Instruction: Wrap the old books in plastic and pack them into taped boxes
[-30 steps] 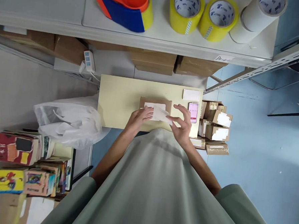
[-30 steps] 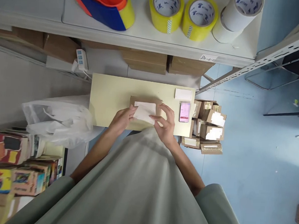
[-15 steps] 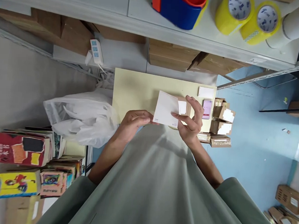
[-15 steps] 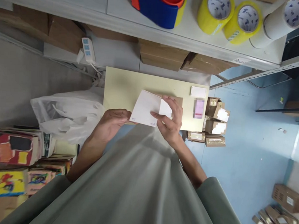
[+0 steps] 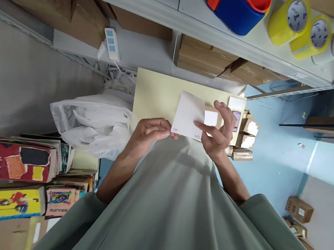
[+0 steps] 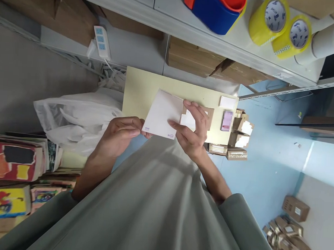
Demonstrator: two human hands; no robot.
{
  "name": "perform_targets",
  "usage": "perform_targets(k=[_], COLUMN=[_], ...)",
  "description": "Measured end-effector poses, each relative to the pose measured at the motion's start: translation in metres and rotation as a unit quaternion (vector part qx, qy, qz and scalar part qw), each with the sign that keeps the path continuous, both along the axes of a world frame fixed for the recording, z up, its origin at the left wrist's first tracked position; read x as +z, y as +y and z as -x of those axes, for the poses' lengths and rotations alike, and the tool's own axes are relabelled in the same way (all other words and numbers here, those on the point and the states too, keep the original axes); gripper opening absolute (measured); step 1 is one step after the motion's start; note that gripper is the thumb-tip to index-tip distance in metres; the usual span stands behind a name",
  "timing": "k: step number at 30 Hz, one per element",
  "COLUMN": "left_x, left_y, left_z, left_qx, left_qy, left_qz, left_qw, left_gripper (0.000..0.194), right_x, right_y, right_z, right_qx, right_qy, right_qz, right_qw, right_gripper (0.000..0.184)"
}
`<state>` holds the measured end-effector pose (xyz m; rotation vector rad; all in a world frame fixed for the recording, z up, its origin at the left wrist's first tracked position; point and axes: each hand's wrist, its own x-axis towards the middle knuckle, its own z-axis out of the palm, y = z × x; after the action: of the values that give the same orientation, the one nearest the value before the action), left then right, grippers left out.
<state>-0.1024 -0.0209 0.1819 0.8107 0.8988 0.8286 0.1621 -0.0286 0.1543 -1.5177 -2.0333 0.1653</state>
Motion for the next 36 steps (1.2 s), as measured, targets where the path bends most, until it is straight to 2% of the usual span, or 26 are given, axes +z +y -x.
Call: perform_targets(k=[4,9,13,18,22,24,30,36], left_x=[-0.003,-0.005,-0.009,-0.014,-0.016,-0.017,-0.015,-0.016], left_y=[0.002,0.002,0.000,-0.002,-0.004,-0.006,-0.016,-0.026], left_z=[0.011,0.023,0.028,0.028,0.030,0.035,0.048,0.053], left_qx=[0.003,0.004,0.002,0.026,0.043,0.030,-0.002,-0.009], left_qy=[0.001,0.014,0.015,0.042,0.093,0.110,0.176,0.192], left_qz=[-0.005,-0.006,-0.015,-0.026,-0.045,-0.069,-0.153,-0.189], left_qw=[1.000,1.000,1.000,0.998,0.994,0.991,0.972,0.963], left_gripper=[0.015,0.015,0.014,0.016,0.018,0.018,0.017,0.017], right_x=[0.003,0.006,0.008,0.010,0.018,0.023,0.028,0.025], right_y=[0.000,0.000,0.001,-0.001,-0.005,-0.006,-0.010,-0.018], right_z=[0.012,0.026,0.033,0.039,0.051,0.059,0.083,0.095], right_qx=[0.002,-0.012,-0.001,0.069,0.159,0.175,0.175,0.125], right_qy=[0.023,-0.001,0.033,0.088,0.097,0.124,0.221,0.249], right_qz=[0.002,-0.005,0.032,0.127,0.148,0.152,0.212,0.274], right_qw=[1.000,1.000,0.999,0.986,0.971,0.965,0.936,0.921], right_gripper=[0.017,0.023,0.022,0.021,0.036,0.037,0.017,0.021])
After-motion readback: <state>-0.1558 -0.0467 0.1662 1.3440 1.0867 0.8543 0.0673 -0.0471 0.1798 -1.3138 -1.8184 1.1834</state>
